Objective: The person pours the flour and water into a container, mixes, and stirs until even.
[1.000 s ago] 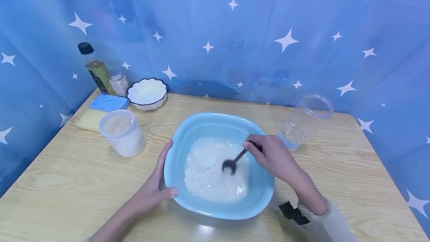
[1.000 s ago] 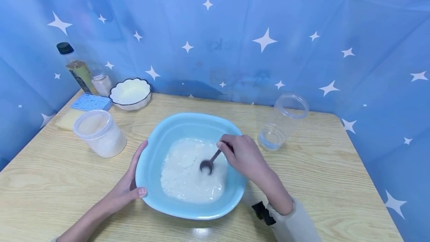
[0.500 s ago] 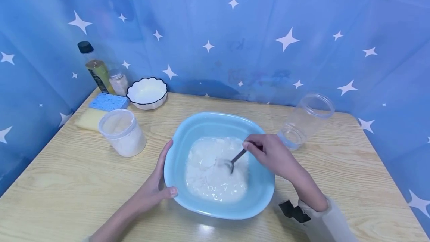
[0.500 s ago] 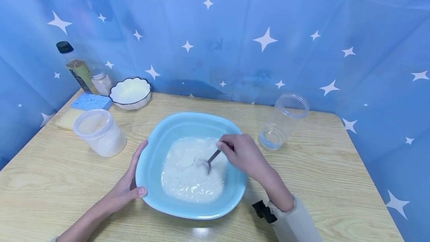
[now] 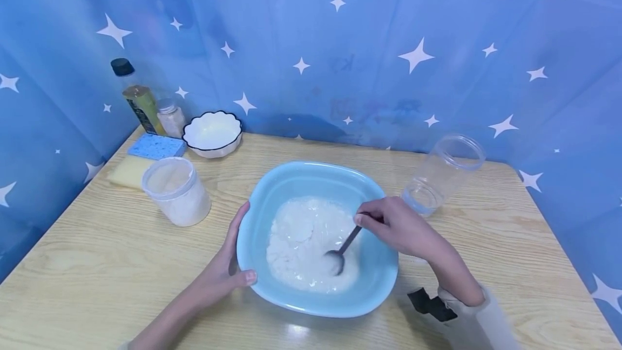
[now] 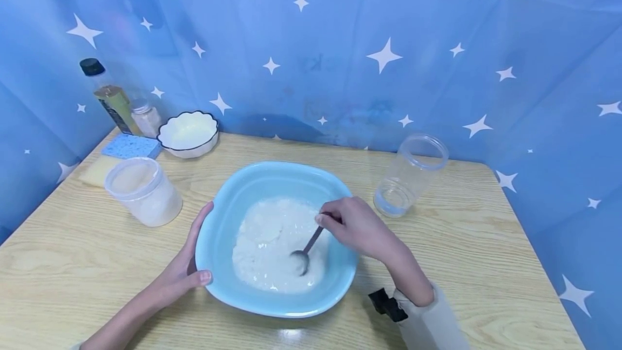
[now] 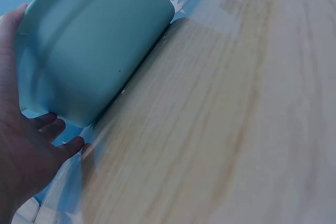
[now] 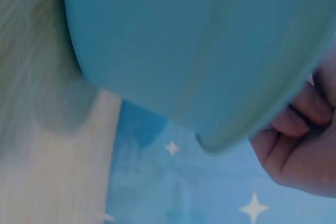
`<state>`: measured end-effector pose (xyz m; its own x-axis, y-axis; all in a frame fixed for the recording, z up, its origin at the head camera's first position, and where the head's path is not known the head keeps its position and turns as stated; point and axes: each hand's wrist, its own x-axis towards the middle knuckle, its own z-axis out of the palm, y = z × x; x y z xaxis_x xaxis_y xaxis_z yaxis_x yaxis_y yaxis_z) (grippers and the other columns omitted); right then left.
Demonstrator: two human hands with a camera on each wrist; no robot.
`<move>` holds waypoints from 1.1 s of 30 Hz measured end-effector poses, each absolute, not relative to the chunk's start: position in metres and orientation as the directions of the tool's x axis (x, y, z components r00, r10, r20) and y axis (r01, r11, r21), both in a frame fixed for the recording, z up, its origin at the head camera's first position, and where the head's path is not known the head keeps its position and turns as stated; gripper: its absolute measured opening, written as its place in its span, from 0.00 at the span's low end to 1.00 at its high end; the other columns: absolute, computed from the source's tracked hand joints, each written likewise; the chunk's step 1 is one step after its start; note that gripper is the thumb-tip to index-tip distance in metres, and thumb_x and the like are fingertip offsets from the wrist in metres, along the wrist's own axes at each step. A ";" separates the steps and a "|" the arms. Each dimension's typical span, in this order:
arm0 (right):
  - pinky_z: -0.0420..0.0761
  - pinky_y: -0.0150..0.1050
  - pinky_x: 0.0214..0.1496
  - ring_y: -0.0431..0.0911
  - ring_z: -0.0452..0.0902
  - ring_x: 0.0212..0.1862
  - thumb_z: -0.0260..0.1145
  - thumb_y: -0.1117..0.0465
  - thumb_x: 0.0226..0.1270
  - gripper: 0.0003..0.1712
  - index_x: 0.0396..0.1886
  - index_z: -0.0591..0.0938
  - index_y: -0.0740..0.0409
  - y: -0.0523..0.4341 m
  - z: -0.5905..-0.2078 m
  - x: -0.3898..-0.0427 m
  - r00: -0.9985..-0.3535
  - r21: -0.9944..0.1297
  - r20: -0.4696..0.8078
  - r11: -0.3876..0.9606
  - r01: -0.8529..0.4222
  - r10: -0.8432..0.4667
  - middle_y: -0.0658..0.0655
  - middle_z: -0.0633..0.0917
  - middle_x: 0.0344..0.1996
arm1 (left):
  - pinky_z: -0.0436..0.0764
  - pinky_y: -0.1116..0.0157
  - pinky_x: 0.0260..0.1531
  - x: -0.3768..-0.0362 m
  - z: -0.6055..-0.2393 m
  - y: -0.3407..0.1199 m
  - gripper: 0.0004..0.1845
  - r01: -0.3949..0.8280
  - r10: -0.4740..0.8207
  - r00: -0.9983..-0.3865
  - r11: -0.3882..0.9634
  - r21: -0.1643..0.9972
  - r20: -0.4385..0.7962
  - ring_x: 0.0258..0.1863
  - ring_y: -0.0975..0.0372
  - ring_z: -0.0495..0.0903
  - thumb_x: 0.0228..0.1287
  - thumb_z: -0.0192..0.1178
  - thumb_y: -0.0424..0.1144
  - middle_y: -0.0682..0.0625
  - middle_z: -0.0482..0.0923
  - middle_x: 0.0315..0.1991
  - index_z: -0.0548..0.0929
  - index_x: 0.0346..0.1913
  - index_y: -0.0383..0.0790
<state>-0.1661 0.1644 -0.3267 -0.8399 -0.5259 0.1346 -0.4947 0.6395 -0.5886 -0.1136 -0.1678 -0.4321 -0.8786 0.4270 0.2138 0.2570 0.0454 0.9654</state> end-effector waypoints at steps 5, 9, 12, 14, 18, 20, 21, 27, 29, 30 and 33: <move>0.58 0.31 0.15 0.36 0.54 0.13 0.59 0.62 0.67 0.10 0.26 0.82 0.54 0.164 -0.326 -0.166 -0.892 -0.526 0.210 0.723 -0.448 -0.400 0.44 0.62 0.09 | 0.54 0.40 0.58 -0.113 -0.432 -0.168 0.56 0.251 0.429 -0.880 0.050 0.967 0.206 0.67 0.46 0.50 0.52 0.64 0.44 0.55 0.34 0.73 0.34 0.73 0.57; 0.60 0.31 0.15 0.36 0.55 0.13 0.58 0.60 0.68 0.10 0.28 0.82 0.53 0.160 -0.326 -0.164 -0.878 -0.554 0.159 0.695 -0.459 -0.452 0.44 0.63 0.10 | 0.59 0.50 0.60 -0.113 -0.432 -0.169 0.55 0.248 0.434 -0.879 0.059 0.967 0.199 0.67 0.47 0.50 0.52 0.64 0.43 0.55 0.34 0.73 0.34 0.73 0.57; 0.59 0.31 0.15 0.37 0.55 0.13 0.59 0.62 0.67 0.09 0.27 0.83 0.53 0.161 -0.322 -0.161 -0.883 -0.532 0.152 0.716 -0.452 -0.444 0.45 0.62 0.10 | 0.62 0.54 0.59 -0.113 -0.431 -0.169 0.55 0.244 0.435 -0.879 0.058 0.968 0.196 0.67 0.47 0.51 0.52 0.63 0.43 0.54 0.35 0.73 0.34 0.73 0.57; 0.58 0.32 0.15 0.38 0.54 0.13 0.59 0.62 0.66 0.09 0.27 0.83 0.53 0.162 -0.321 -0.161 -0.900 -0.498 0.193 0.751 -0.433 -0.391 0.45 0.61 0.09 | 0.62 0.50 0.59 -0.113 -0.431 -0.168 0.55 0.243 0.433 -0.880 0.054 0.969 0.196 0.67 0.46 0.51 0.52 0.64 0.43 0.54 0.35 0.73 0.34 0.73 0.57; 0.58 0.31 0.15 0.37 0.54 0.13 0.59 0.61 0.67 0.09 0.28 0.83 0.53 0.160 -0.323 -0.162 -0.892 -0.506 0.212 0.737 -0.449 -0.399 0.45 0.62 0.10 | 0.62 0.47 0.58 -0.112 -0.431 -0.168 0.56 0.242 0.429 -0.882 0.053 0.969 0.197 0.66 0.45 0.52 0.51 0.64 0.43 0.53 0.35 0.73 0.33 0.73 0.56; 0.58 0.30 0.15 0.36 0.54 0.14 0.59 0.61 0.67 0.09 0.27 0.82 0.53 0.160 -0.322 -0.161 -0.870 -0.527 0.175 0.703 -0.478 -0.460 0.44 0.61 0.10 | 0.65 0.53 0.58 -0.112 -0.431 -0.169 0.56 0.240 0.430 -0.881 0.048 0.970 0.196 0.66 0.45 0.52 0.51 0.64 0.43 0.53 0.35 0.73 0.34 0.73 0.56; 0.59 0.30 0.15 0.35 0.54 0.13 0.59 0.61 0.67 0.09 0.27 0.82 0.52 0.160 -0.321 -0.160 -0.863 -0.534 0.157 0.694 -0.483 -0.480 0.43 0.62 0.10 | 0.66 0.57 0.58 -0.112 -0.431 -0.169 0.56 0.239 0.430 -0.881 0.046 0.970 0.197 0.66 0.45 0.53 0.52 0.64 0.43 0.52 0.35 0.73 0.34 0.73 0.56; 0.58 0.31 0.14 0.37 0.54 0.12 0.59 0.61 0.67 0.10 0.25 0.81 0.53 0.159 -0.325 -0.164 -0.896 -0.486 0.227 0.753 -0.444 -0.382 0.45 0.62 0.09 | 0.65 0.67 0.57 -0.113 -0.431 -0.169 0.56 0.237 0.430 -0.880 0.036 0.971 0.199 0.66 0.45 0.53 0.52 0.64 0.43 0.53 0.35 0.73 0.33 0.73 0.56; 0.58 0.31 0.14 0.37 0.54 0.13 0.59 0.61 0.67 0.10 0.25 0.81 0.54 0.157 -0.327 -0.165 -0.893 -0.507 0.217 0.736 -0.448 -0.394 0.45 0.62 0.09 | 0.65 0.67 0.57 -0.113 -0.431 -0.169 0.55 0.239 0.433 -0.879 0.033 0.971 0.201 0.66 0.45 0.52 0.52 0.64 0.43 0.53 0.35 0.73 0.34 0.73 0.56; 0.59 0.31 0.15 0.37 0.54 0.13 0.59 0.61 0.67 0.10 0.25 0.81 0.53 0.156 -0.328 -0.165 -0.886 -0.518 0.200 0.723 -0.457 -0.418 0.45 0.62 0.09 | 0.66 0.66 0.57 -0.113 -0.431 -0.169 0.55 0.240 0.435 -0.877 0.027 0.970 0.205 0.66 0.45 0.52 0.52 0.64 0.43 0.53 0.35 0.73 0.34 0.73 0.56; 0.60 0.31 0.15 0.36 0.55 0.13 0.59 0.62 0.66 0.09 0.26 0.82 0.53 0.159 -0.324 -0.164 -0.870 -0.540 0.137 0.700 -0.467 -0.474 0.44 0.63 0.10 | 0.66 0.66 0.57 -0.113 -0.431 -0.169 0.56 0.242 0.437 -0.875 0.025 0.970 0.207 0.66 0.45 0.52 0.52 0.64 0.43 0.52 0.35 0.73 0.34 0.73 0.57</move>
<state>-0.1637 0.1589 -0.3241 -0.8697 -0.4742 0.1372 -0.4670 0.7002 -0.5400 -0.1132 -0.1690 -0.4313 -0.8752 0.4373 0.2068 0.2418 0.0253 0.9700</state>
